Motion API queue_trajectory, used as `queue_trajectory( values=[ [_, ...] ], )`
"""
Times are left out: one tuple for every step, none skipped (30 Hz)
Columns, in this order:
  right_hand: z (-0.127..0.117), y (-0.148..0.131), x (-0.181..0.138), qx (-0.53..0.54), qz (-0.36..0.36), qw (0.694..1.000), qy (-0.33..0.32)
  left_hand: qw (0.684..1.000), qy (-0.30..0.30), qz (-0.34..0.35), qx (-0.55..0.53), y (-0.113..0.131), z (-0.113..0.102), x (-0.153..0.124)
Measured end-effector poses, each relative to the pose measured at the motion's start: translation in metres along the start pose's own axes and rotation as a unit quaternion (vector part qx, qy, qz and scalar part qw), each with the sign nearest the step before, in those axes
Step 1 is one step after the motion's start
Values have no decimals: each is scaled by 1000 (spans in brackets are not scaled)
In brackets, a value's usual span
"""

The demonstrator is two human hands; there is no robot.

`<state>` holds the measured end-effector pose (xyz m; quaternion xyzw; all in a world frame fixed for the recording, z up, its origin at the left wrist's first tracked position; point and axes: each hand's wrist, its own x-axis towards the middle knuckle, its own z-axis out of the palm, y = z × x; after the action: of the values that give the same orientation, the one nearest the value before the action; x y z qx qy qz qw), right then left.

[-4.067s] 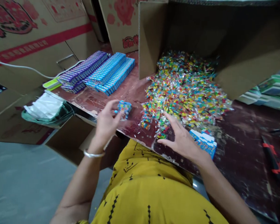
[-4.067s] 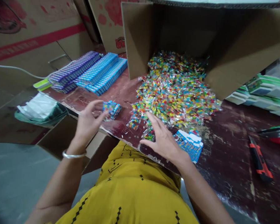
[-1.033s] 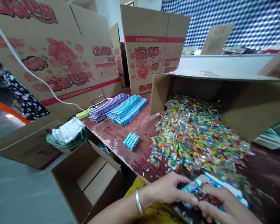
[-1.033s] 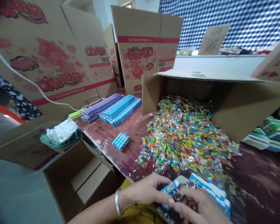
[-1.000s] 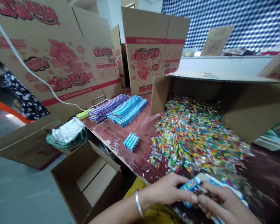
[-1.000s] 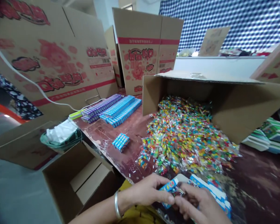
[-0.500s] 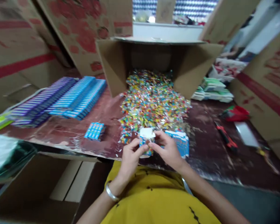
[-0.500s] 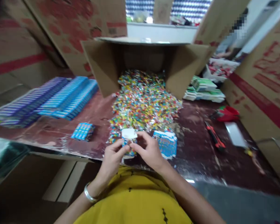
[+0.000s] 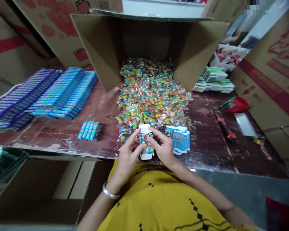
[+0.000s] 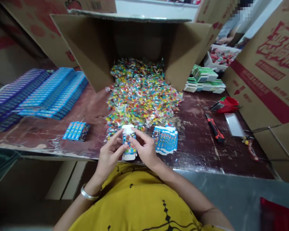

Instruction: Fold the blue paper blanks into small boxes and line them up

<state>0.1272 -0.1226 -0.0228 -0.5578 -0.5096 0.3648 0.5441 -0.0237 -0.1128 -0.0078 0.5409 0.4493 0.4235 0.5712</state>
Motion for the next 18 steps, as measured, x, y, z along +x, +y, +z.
queue_trajectory(
  values=[
    [-1, 1, -1, -3, -3, 1000, 2, 1000, -14, -5, -2, 0, 0, -1],
    [-1, 2, -2, -5, -5, 1000, 3, 1000, -25, -6, -3, -1, 1, -2],
    [-2, 2, -2, -7, -6, 1000, -1, 999, -34, -2, -2, -2, 2, -2],
    [-3, 3, -2, -12, -5, 1000, -9, 999, -40, 4, 2, -3, 2, -3],
    [-4, 3, -1, -21, -4, 1000, -20, 999, -41, 12, 7, -4, 3, -4],
    [-5, 4, 0, -34, -4, 999, -32, 999, -40, 18, 10, -5, 3, -4],
    [-6, 4, 2, -49, -8, 998, -44, 999, -38, 23, 11, -7, 2, -5],
    [-7, 5, 3, -62, -17, 996, -55, 999, -37, 27, 9, -8, 2, -5],
    [-8, 5, 5, -70, -28, 995, -62, 999, -36, 31, 1, -9, 1, -6],
    [-8, 5, 6, -73, -40, 994, -66, 999, -33, 36, -10, -10, 1, -6],
    [-7, 4, 6, -70, -48, 994, -69, 999, -26, 41, -24, -10, 1, -6],
    [-6, 4, 7, -58, -50, 995, -68, 998, -18, 43, -39, -10, 0, -7],
    [-5, 3, 7, -39, -46, 996, -63, 998, -10, 44, -52, -10, 0, -7],
    [-4, 1, 7, -14, -38, 998, -55, 997, -3, 40, -63, -10, 1, -7],
    [-2, 0, 7, 13, -29, 998, -47, 997, 3, 35, -73, -10, 1, -7],
    [-1, -2, 7, 38, -22, 998, -42, 996, 7, 29, -80, -10, 1, -6],
    [-1, -5, 8, 54, -17, 997, -45, 996, 12, 22, -88, -10, 1, -6],
    [-1, -7, 9, 61, -13, 996, -58, 995, 16, 15, -95, -10, 2, -6]
  ],
)
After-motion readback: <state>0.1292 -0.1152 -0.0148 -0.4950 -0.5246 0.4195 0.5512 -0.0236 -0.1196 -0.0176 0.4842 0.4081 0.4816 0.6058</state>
